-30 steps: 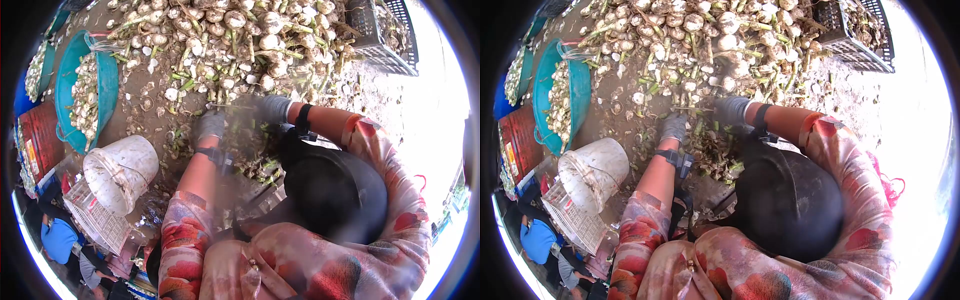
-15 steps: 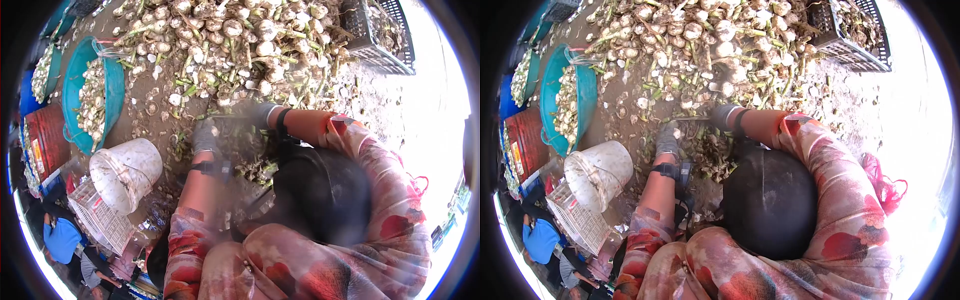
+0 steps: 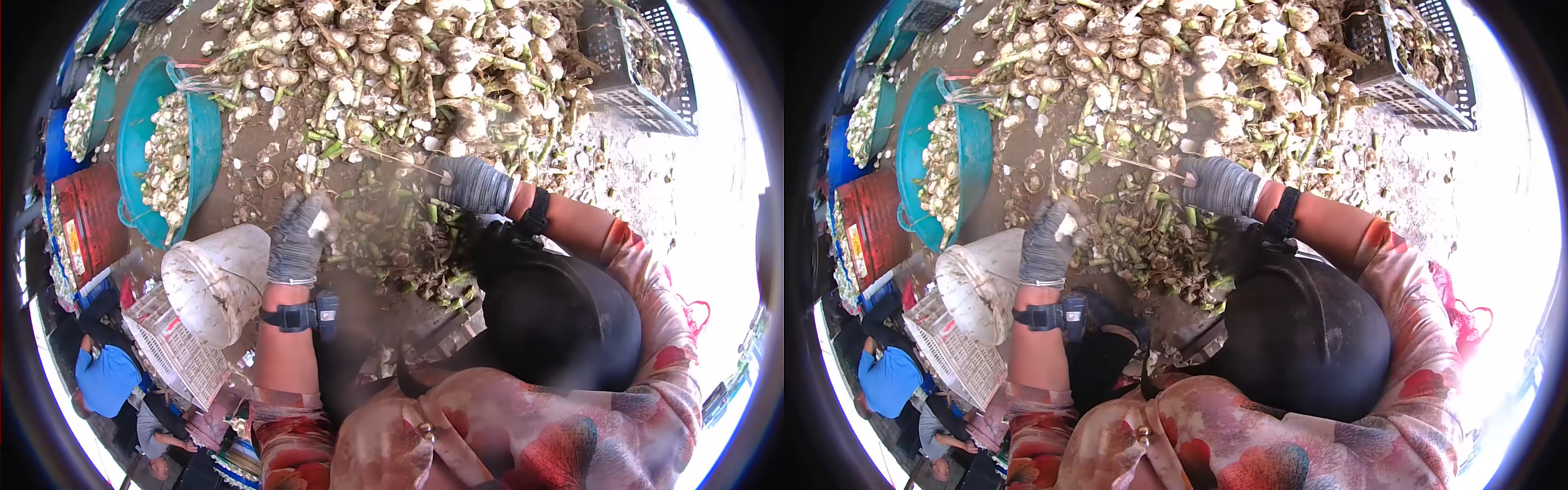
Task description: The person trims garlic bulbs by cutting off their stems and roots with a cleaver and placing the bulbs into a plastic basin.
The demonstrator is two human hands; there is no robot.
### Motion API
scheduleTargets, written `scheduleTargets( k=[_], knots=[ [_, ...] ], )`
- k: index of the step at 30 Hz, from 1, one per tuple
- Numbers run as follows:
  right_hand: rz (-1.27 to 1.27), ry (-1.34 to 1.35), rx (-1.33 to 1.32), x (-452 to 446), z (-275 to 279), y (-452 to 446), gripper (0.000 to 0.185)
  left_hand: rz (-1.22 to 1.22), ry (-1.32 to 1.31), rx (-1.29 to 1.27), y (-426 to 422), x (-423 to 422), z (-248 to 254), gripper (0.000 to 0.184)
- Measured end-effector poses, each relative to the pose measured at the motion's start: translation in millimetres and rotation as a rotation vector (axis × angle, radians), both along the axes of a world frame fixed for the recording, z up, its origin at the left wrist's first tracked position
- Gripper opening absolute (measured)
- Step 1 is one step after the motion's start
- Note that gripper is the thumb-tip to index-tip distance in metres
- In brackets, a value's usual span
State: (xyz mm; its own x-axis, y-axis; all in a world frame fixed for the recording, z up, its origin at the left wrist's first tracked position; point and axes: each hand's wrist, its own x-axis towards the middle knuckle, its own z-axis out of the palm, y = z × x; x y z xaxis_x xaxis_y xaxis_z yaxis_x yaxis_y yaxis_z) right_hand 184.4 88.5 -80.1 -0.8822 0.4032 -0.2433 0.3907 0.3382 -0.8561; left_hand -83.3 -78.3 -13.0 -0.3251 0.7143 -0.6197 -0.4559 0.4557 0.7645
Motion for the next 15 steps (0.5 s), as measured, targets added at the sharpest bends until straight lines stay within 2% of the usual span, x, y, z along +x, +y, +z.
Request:
scheduleTargets(
  k=[1,2,3,4,6,7,8,9,10,11,14,15],
  knots=[
    [-0.033,0.181,0.035,-1,12,2,0.032,-0.007,-0.021,-0.045,1,14,-11,0.022],
    [-0.043,0.084,-0.007,-2,22,3,0.032,-0.052,0.078,-0.094,6,31,-11,0.022],
    [0.006,0.148,0.038,-6,37,6,0.034,-0.054,0.065,-0.095,6,42,-19,0.022],
    [0.043,0.142,0.063,-9,47,5,0.033,-0.146,0.341,0.041,3,52,-28,0.022],
    [0.081,0.141,0.089,-10,36,5,0.033,-0.284,0.440,0.013,11,57,-13,0.024],
    [0.154,-0.015,0.096,-10,3,4,0.032,-0.284,0.444,0.011,13,57,-5,0.024],
    [0.226,-0.168,0.107,-9,-31,5,0.032,-0.277,0.306,-0.004,14,57,2,0.025],
    [0.191,-0.287,0.111,6,-62,10,0.032,-0.265,0.170,-0.016,15,56,10,0.026],
    [0.235,-0.561,0.094,9,-44,22,0.032,-0.239,0.115,-0.077,16,53,23,0.028],
    [0.114,-0.398,0.167,28,-71,18,0.028,-0.235,0.123,-0.076,19,44,32,0.028],
    [-0.009,-0.423,0.089,39,-37,26,0.022,0.018,0.036,0.158,17,-15,48,0.031],
    [-0.111,-0.294,0.084,42,-33,27,0.020,0.107,0.053,0.282,22,-51,56,0.035]
  ],
)
